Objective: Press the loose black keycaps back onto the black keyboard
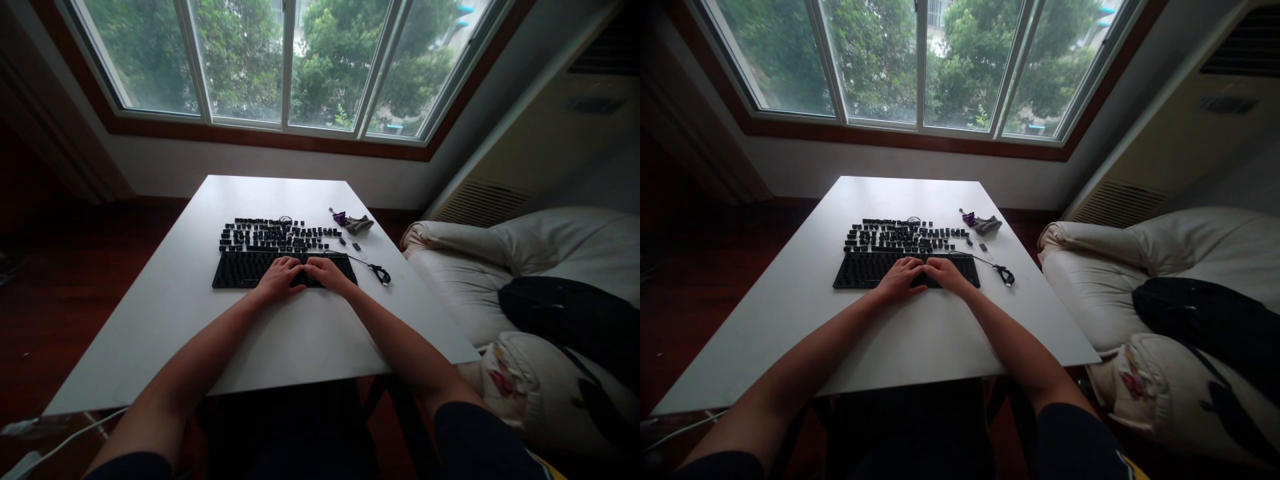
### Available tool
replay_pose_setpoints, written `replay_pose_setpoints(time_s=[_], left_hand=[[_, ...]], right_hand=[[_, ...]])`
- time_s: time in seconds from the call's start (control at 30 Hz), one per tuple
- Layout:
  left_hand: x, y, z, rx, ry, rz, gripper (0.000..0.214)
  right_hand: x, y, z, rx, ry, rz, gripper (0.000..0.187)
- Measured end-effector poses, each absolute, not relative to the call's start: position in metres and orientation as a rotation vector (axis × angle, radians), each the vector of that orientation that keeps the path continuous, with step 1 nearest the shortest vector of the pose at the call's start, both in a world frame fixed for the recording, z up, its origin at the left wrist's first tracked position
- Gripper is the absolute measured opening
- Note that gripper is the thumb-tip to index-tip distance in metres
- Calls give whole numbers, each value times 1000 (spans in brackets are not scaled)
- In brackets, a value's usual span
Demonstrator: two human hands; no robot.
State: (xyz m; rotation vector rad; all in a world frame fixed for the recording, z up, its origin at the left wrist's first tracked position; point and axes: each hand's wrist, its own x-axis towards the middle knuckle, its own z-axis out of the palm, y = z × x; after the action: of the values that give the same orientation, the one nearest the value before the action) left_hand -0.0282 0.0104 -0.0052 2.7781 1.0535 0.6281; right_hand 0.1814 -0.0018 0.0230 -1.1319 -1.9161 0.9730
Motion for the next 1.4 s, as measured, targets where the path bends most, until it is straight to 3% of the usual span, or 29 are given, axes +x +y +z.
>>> replay_pose_setpoints(time_s=[0.17,0.37,0.77,1.4], left_hand=[[-28,11,-6,2782,1034,632,53],[-30,12,-4,2790,1041,635,53],[-30,12,-1,2807,1039,602,53],[-31,13,-4,2819,1033,622,53]], right_hand=[[192,43,24,-1366,-2104,444,11],[200,87,17,-1492,-2378,59,15],[197,122,32,-1265,-2876,-66,20],[196,123,44,-1295,-3004,-41,19]])
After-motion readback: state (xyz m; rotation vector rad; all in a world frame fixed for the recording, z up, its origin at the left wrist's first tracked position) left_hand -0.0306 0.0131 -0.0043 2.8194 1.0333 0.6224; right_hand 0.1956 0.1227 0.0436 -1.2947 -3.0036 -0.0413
